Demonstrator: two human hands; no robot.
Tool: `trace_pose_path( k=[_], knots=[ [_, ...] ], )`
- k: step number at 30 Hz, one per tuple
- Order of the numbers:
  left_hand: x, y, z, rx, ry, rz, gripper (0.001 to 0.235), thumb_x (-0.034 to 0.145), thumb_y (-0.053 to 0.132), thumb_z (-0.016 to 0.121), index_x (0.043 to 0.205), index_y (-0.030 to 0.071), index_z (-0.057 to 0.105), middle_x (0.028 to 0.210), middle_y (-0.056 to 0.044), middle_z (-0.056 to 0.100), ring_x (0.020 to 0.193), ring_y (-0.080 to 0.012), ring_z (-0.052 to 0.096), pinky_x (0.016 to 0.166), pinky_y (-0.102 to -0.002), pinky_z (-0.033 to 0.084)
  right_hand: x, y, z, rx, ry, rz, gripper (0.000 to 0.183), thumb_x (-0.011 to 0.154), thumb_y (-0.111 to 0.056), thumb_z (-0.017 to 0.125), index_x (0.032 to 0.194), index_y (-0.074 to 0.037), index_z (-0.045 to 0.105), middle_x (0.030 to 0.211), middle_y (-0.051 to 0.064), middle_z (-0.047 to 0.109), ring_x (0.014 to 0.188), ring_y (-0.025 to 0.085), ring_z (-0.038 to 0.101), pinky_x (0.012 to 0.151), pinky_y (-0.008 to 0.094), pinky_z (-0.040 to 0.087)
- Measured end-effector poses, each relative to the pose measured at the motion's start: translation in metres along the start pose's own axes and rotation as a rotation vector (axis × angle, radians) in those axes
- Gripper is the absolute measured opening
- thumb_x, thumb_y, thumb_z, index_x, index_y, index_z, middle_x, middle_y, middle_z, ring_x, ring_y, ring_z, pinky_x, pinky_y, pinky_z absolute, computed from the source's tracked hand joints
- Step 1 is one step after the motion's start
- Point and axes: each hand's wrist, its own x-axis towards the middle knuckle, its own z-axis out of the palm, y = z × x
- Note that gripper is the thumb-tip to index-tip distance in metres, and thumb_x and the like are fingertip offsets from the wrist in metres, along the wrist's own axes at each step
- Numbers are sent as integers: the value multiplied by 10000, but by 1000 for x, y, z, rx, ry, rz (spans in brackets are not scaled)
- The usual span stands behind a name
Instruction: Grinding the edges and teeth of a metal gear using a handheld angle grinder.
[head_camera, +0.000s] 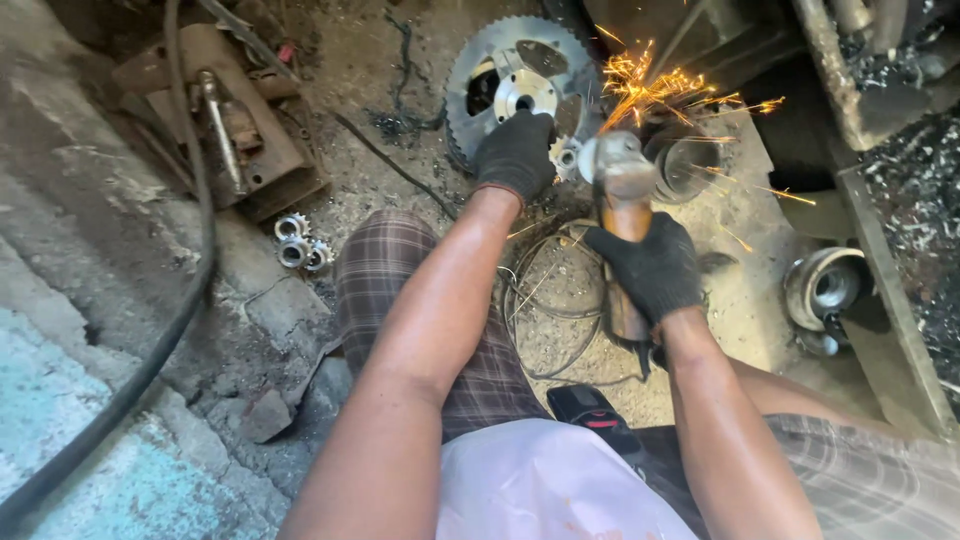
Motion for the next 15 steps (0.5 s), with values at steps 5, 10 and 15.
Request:
trace_pose_path(
  k=[5, 10, 15],
  knots=[
    [2, 1, 7, -22, 32, 24, 297, 835, 155, 729, 1130, 134, 715, 1264, -130, 669, 1205, -359, 668, 980, -521, 567, 11, 13, 6, 76, 55, -24, 755, 692, -562, 861, 1177, -2, 715, 1112, 219, 735, 1144, 398, 672, 896, 498, 532],
    [5, -4, 9, -18, 34, -1, 257, 826, 195, 717, 1083, 201, 707, 1223, -80, 674, 1188, -313, 684, 968, -487, 591, 22, -2, 7, 63, 49, -78, 755, 702, -561, 855, 1188, -3, 708, 1115, 230, 733, 1138, 399, 677, 923, 493, 533],
    [10, -6, 17, -2, 36, 21, 301, 816, 239, 772, 1101, 165, 706, 1225, -117, 669, 1179, -342, 680, 967, -489, 584, 13, -3, 0, 53, 15, -41, 736, 692, -551, 830, 1140, 23, 727, 1112, 234, 734, 1147, 404, 671, 922, 512, 527]
  ],
)
